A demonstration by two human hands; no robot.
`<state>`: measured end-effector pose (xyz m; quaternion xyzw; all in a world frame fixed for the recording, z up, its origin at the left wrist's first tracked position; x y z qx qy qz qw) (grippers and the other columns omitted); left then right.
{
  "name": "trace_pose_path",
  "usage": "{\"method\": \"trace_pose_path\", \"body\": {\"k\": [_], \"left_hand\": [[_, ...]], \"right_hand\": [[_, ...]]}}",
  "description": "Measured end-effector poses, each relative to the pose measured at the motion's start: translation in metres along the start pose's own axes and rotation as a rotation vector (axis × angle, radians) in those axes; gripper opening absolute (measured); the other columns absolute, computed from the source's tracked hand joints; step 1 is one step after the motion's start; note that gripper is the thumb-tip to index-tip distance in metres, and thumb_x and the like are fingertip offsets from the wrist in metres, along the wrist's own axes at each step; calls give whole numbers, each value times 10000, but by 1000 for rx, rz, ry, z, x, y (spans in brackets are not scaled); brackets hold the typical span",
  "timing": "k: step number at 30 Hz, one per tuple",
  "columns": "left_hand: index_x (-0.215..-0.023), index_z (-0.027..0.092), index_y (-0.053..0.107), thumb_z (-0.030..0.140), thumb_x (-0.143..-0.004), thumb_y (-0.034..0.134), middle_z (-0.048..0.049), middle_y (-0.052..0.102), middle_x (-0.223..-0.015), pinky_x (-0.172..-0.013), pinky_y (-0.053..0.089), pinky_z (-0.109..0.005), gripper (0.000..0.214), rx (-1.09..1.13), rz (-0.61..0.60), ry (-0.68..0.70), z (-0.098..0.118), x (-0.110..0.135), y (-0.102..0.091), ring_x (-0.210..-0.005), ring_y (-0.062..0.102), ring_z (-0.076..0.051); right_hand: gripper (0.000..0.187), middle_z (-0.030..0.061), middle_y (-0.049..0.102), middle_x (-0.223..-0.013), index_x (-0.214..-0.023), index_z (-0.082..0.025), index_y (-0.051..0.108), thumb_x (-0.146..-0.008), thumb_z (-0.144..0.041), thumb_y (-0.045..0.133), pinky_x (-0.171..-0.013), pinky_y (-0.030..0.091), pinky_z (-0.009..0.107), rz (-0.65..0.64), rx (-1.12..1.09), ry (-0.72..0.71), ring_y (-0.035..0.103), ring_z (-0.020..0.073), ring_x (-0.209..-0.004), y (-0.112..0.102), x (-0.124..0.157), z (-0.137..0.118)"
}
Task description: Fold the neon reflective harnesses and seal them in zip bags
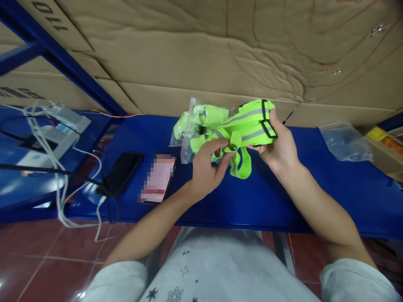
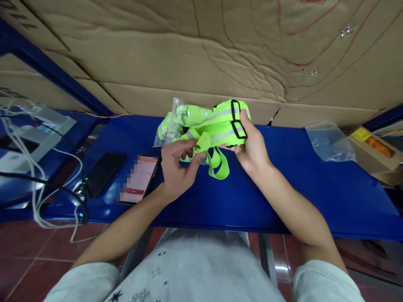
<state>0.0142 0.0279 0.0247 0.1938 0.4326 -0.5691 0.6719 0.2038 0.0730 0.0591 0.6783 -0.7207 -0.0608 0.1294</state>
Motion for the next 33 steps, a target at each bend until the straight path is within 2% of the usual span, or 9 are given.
{"method": "trace_pose_path", "body": {"k": [4,7,13,17,20,23,25,29,33], "left_hand": [[-1202,243,515,417,-999,634,28,623,-799,-604,450,-246,292,352,-94,-340,-1,-2,6,-651,595,-104],[-1153,231,572,448,-1001,620,19,588,-776,-630,471,-252,269,437,-166,-480,-4,-5,7,-688,587,-115],[-1181,245,520,445,-906,754,-13,620,-996,-725,504,-255,413,386,-168,-314,-7,-3,8,-846,620,-127],[-1199,241,531,311,-940,722,23,570,-881,-663,464,-236,330,243,-96,-235,-8,0,5,-740,573,-102],[-1187,242,556,310,-944,726,59,499,-750,-552,378,-214,304,230,-31,-273,-8,-1,1,-596,479,-72],[-1128,241,589,340,-982,681,99,347,-588,-488,283,-218,199,274,-58,-324,-7,-5,0,-484,342,-61],[-1100,236,605,356,-967,701,96,372,-582,-484,287,-219,203,298,-98,-368,-6,-6,2,-486,352,-62],[-1140,227,608,352,-928,747,14,612,-829,-556,415,-209,282,339,-158,-375,-8,-2,8,-656,542,-85],[-1207,227,606,338,-896,781,-66,622,-1142,-629,495,-222,373,323,-191,-278,-9,6,13,-791,583,-103]], "right_hand": [[440,22,781,-1141,-1173,-273,701,-897,-607,628,-697,648,333,3,-9,-21,766,225,-984,-10,-12,-5],[427,17,790,-1039,-1144,-279,712,-924,-624,589,-688,633,308,2,37,-82,769,213,-972,-19,-20,-10],[461,25,777,-932,-1102,-269,714,-909,-671,597,-650,641,344,1,99,-152,774,234,-891,-26,-28,-8],[408,12,755,-851,-1074,-270,715,-916,-630,607,-652,633,327,68,41,-125,770,225,-891,-27,-33,-4],[383,11,759,-851,-1079,-268,719,-911,-601,631,-662,628,321,90,6,-97,771,226,-910,-29,-36,-3],[413,21,773,-886,-1113,-265,721,-910,-614,636,-675,631,327,83,10,-87,773,225,-906,-31,-38,-3],[415,24,780,-904,-1126,-262,722,-915,-608,634,-689,634,325,81,11,-70,774,220,-909,-32,-39,-4],[416,25,789,-911,-1155,-259,723,-919,-591,640,-705,635,313,26,21,-13,773,212,-911,-33,-38,-10],[425,48,800,-949,-1165,-245,722,-881,-561,710,-784,640,335,-62,33,-9,767,234,-960,-37,-33,-27]]}}
Point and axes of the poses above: each hand's wrist, its own x-axis away from the middle knuckle, its own y-axis out of the palm, z = x × y, the point moved 2 cm from there along -x, towards the middle knuckle
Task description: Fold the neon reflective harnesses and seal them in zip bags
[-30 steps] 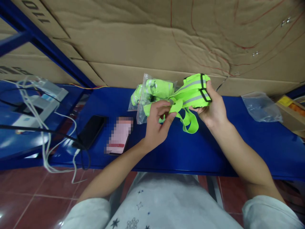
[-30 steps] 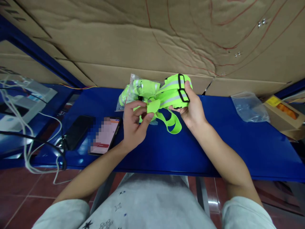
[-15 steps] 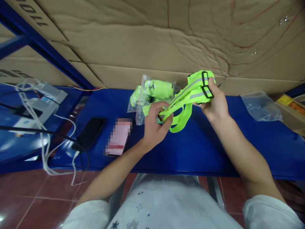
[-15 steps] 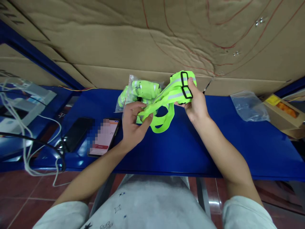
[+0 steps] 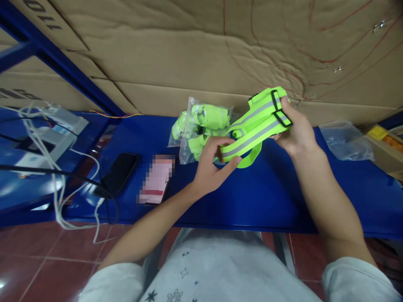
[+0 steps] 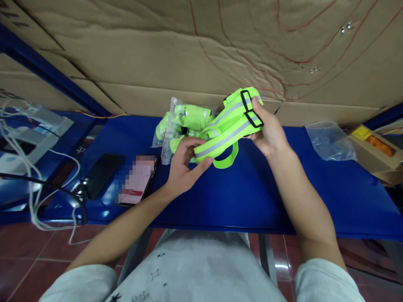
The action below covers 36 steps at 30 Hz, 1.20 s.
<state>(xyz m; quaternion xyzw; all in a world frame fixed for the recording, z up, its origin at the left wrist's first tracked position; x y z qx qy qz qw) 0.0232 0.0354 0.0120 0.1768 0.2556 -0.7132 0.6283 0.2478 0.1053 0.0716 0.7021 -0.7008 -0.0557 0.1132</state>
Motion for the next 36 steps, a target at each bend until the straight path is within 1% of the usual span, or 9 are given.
{"method": "trace_pose_path", "body": {"k": [6,9,15,19,23,26,30,33,36], "left_hand": [[-1422,318,375,305,-841,836,-93,494,-1353,-655,549,-223,742,173,-63,74,0,10,12,-848,622,-91],[-1355,306,398,285,-839,837,-66,521,-1285,-690,568,-218,678,176,-36,56,-3,12,16,-906,649,-103],[-1319,324,394,325,-858,821,-43,593,-1212,-716,596,-233,628,307,-47,-163,-23,10,18,-965,695,-139],[-1281,310,396,356,-802,870,-34,636,-1186,-752,619,-269,675,426,-12,-343,-30,8,18,-960,701,-150],[-1229,268,446,428,-809,849,-54,632,-1202,-674,604,-254,604,399,17,-428,-31,9,21,-957,684,-168],[-1266,241,476,471,-906,733,-62,636,-1139,-620,599,-267,499,309,1,-405,-35,13,20,-808,661,-138],[-1281,239,489,360,-941,674,-50,639,-1035,-520,538,-239,405,191,-74,-309,-42,17,19,-670,613,-116],[-1253,233,485,234,-845,752,-72,606,-1120,-568,544,-224,487,86,-185,-232,-39,19,21,-786,646,-137],[-1325,232,464,126,-863,656,-110,551,-1251,-688,577,-242,512,38,-233,-155,-31,19,23,-934,653,-145]], "right_hand": [[382,60,778,-1186,-1216,-250,727,-958,-516,634,-915,621,359,-92,-26,-174,715,267,-1182,-7,14,-31],[362,54,771,-1203,-1204,-239,727,-973,-494,616,-901,628,342,-87,-108,-167,713,243,-1169,-5,18,-34],[344,59,790,-1018,-1036,-236,734,-962,-545,601,-753,647,328,6,-144,-23,760,221,-930,11,21,-20],[335,37,795,-1014,-1064,-249,735,-1004,-509,534,-703,646,295,3,-199,-6,753,194,-881,19,26,-17],[340,48,793,-1000,-1082,-219,739,-996,-495,560,-616,626,275,-23,-219,-6,736,174,-748,24,31,-17],[309,45,791,-952,-1056,-221,743,-960,-487,618,-638,635,301,-33,-202,2,736,185,-725,25,31,-17],[335,46,793,-1096,-1077,-249,757,-931,-534,661,-796,649,364,-96,-119,-62,768,239,-949,14,27,-24],[429,34,762,-1253,-1109,-292,766,-839,-625,733,-893,628,426,-123,62,-152,728,308,-1151,-3,26,-32],[561,34,748,-1299,-1070,-302,786,-689,-713,812,-915,607,485,-85,210,-198,682,381,-1236,-20,27,-39]]}}
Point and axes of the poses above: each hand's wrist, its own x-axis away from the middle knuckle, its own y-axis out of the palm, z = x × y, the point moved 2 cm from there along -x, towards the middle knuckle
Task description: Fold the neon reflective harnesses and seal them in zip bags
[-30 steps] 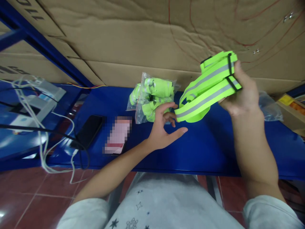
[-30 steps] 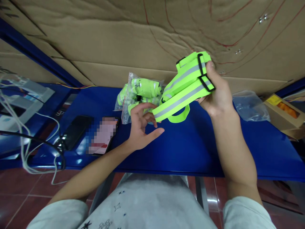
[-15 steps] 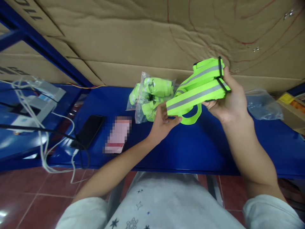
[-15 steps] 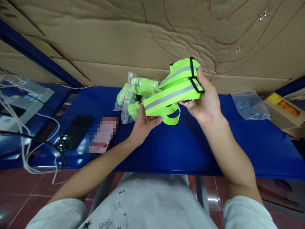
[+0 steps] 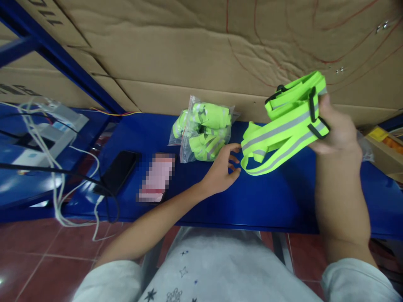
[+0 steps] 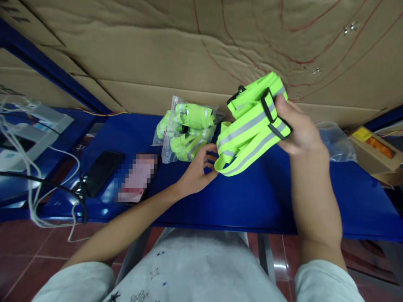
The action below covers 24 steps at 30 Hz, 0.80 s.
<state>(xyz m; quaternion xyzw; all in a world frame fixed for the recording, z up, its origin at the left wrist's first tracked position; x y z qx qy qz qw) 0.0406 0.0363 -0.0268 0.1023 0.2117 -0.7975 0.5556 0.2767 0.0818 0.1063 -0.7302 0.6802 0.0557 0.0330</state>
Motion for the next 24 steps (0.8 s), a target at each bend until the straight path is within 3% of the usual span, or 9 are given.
{"method": "trace_pose_path", "body": {"k": [3,6,8,11,14,17,19,24], "left_hand": [[-1285,220,514,81,-923,539,-99,557,-1210,-766,567,-272,389,-73,133,181,16,0,-4,-967,628,-143],[-1151,216,582,134,-954,597,-64,588,-1095,-750,545,-271,213,-148,236,322,35,1,-10,-928,607,-144],[-1096,220,617,149,-944,659,-44,611,-1039,-789,549,-282,173,-214,236,384,44,2,-12,-935,619,-147],[-1196,217,643,178,-924,721,-53,624,-1060,-891,552,-310,285,-317,197,445,48,4,-11,-1003,631,-160],[-1317,223,627,199,-946,690,-62,592,-1069,-849,538,-291,377,-435,148,518,46,6,-10,-981,608,-156],[-1283,291,653,191,-967,626,-36,573,-1005,-801,496,-299,333,-623,161,652,47,8,-9,-924,592,-154],[-1302,311,648,215,-978,600,-39,582,-1005,-802,467,-323,342,-774,195,654,48,8,-10,-905,586,-166],[-1363,237,617,319,-1002,570,-105,602,-1074,-810,418,-368,373,-1010,229,504,44,3,-15,-928,567,-230]], "right_hand": [[575,27,767,-1251,-1051,-311,793,-638,-706,855,-903,607,492,45,12,-43,682,390,-1235,-9,2,-3],[502,47,802,-1084,-1005,-281,798,-676,-653,869,-869,625,456,30,-25,-50,726,362,-1154,-8,5,-4],[470,70,803,-969,-933,-240,795,-684,-630,879,-826,633,424,8,-29,-35,755,348,-1068,-3,5,-4],[482,81,796,-925,-889,-208,779,-658,-612,905,-794,634,397,-25,-27,3,770,329,-990,4,6,-1],[477,58,796,-929,-897,-211,777,-665,-609,901,-744,628,369,-56,-2,30,773,304,-942,12,8,1],[441,44,794,-890,-915,-217,787,-706,-594,882,-665,608,324,-79,32,64,773,270,-844,21,11,2],[419,50,796,-890,-943,-218,796,-735,-572,873,-673,614,324,-106,24,86,774,263,-825,26,14,2],[402,67,804,-939,-966,-222,800,-745,-550,874,-779,650,377,-124,12,147,778,288,-906,34,17,0]]}}
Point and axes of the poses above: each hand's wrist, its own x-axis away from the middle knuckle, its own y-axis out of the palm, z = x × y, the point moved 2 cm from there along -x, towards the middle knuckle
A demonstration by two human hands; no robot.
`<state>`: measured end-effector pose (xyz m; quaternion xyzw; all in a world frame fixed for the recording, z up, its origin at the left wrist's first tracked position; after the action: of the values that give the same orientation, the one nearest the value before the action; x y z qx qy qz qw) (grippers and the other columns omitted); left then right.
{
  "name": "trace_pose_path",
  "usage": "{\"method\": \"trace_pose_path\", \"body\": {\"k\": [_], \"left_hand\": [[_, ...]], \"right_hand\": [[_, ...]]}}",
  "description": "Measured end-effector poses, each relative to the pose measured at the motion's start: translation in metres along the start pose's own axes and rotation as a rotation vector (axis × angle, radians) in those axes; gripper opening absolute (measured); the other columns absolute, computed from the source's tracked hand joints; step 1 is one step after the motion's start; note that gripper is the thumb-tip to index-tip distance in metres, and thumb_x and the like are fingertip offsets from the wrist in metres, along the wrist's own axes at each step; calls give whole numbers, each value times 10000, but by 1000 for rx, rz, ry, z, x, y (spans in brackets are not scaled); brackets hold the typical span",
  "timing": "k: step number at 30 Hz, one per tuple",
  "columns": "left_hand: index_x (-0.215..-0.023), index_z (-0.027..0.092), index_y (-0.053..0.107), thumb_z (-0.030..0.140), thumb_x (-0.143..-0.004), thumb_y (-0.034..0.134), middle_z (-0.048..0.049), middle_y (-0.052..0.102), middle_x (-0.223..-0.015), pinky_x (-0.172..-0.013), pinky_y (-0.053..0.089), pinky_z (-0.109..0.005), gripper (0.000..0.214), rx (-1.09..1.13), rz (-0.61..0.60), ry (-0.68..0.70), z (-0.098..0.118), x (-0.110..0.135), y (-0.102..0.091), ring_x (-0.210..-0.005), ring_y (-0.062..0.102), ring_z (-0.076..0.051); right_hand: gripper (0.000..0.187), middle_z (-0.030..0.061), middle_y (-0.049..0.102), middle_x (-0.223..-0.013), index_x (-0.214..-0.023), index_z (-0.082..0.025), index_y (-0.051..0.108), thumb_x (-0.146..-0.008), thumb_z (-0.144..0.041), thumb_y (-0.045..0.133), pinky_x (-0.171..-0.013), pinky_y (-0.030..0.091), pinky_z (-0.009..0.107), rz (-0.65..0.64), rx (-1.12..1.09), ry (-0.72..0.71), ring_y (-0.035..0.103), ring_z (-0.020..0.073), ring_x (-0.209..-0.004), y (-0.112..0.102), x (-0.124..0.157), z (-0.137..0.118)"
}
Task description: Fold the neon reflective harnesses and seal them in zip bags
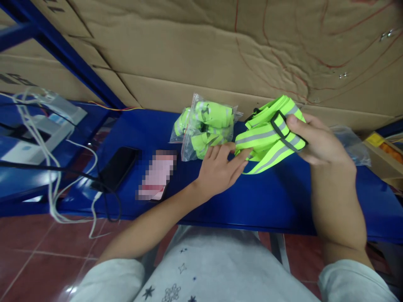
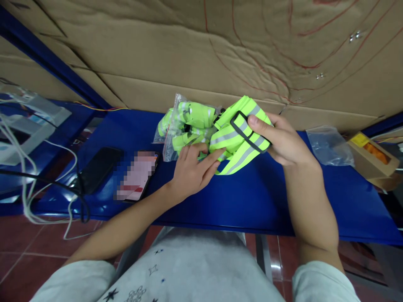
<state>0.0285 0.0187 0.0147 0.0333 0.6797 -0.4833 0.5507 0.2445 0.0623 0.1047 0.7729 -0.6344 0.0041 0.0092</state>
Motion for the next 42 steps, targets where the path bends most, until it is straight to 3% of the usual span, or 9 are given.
{"method": "trace_pose_path", "body": {"k": [5,8,12,16,21,26,31,38,42], "left_hand": [[-1455,200,524,295,-1034,477,-129,593,-1134,-869,452,-390,434,122,-153,-47,-8,-1,10,-971,555,-245],[-1313,208,619,253,-1015,513,-105,572,-1084,-856,471,-377,320,202,-167,-5,-8,0,12,-917,536,-219],[-1004,207,664,199,-987,560,-82,583,-1033,-808,448,-350,106,174,-123,69,-7,0,11,-890,542,-201],[-956,215,630,185,-960,609,-66,643,-1073,-833,429,-362,37,168,-93,165,-4,0,8,-963,588,-204],[-815,231,558,126,-892,653,-25,698,-1039,-828,425,-361,161,168,98,200,-2,-2,-2,-1003,604,-196],[-734,234,497,183,-879,698,10,700,-874,-732,400,-353,253,77,262,221,-5,-4,-10,-814,590,-172],[-721,233,469,120,-855,675,14,611,-739,-714,362,-365,270,37,344,168,-8,-1,-10,-747,546,-170],[-851,243,588,12,-789,635,-21,630,-868,-782,396,-358,244,47,431,111,-6,-5,-16,-845,550,-177],[-847,233,611,30,-781,671,-18,651,-839,-775,418,-340,222,9,351,132,-4,-5,-14,-813,556,-174]], "right_hand": [[395,76,805,-939,-923,-214,798,-742,-557,871,-755,656,361,10,-10,24,782,271,-849,1,-1,0],[406,88,804,-945,-947,-204,800,-749,-553,867,-752,655,358,0,-2,32,779,267,-837,2,-2,-1],[389,86,802,-920,-961,-202,798,-771,-536,856,-776,652,362,16,-27,19,779,276,-879,-1,-3,0],[361,91,804,-914,-900,-203,790,-765,-530,861,-829,647,381,41,-29,17,778,298,-938,-8,-9,3],[355,99,806,-944,-889,-190,788,-775,-519,857,-842,635,373,67,-26,36,773,288,-932,-15,-18,12],[346,83,809,-986,-900,-200,790,-780,-518,855,-799,630,374,61,-21,57,765,262,-845,-13,-21,18],[372,86,809,-1004,-905,-202,792,-751,-530,876,-837,620,375,44,17,77,765,279,-891,-5,-20,20],[342,75,809,-1003,-918,-197,794,-786,-506,860,-813,608,318,89,33,33,762,236,-862,-7,-19,17],[410,81,808,-983,-932,-178,793,-762,-544,865,-792,620,334,127,10,9,765,246,-842,-12,-20,15]]}}
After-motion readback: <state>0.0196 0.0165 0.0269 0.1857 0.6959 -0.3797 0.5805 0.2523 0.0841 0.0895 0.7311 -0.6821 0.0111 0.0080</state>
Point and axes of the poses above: each hand's wrist, its own x-axis away from the middle knuckle, its own y-axis out of the palm, z = x × y, the point moved 2 cm from there along -x, towards the middle knuckle
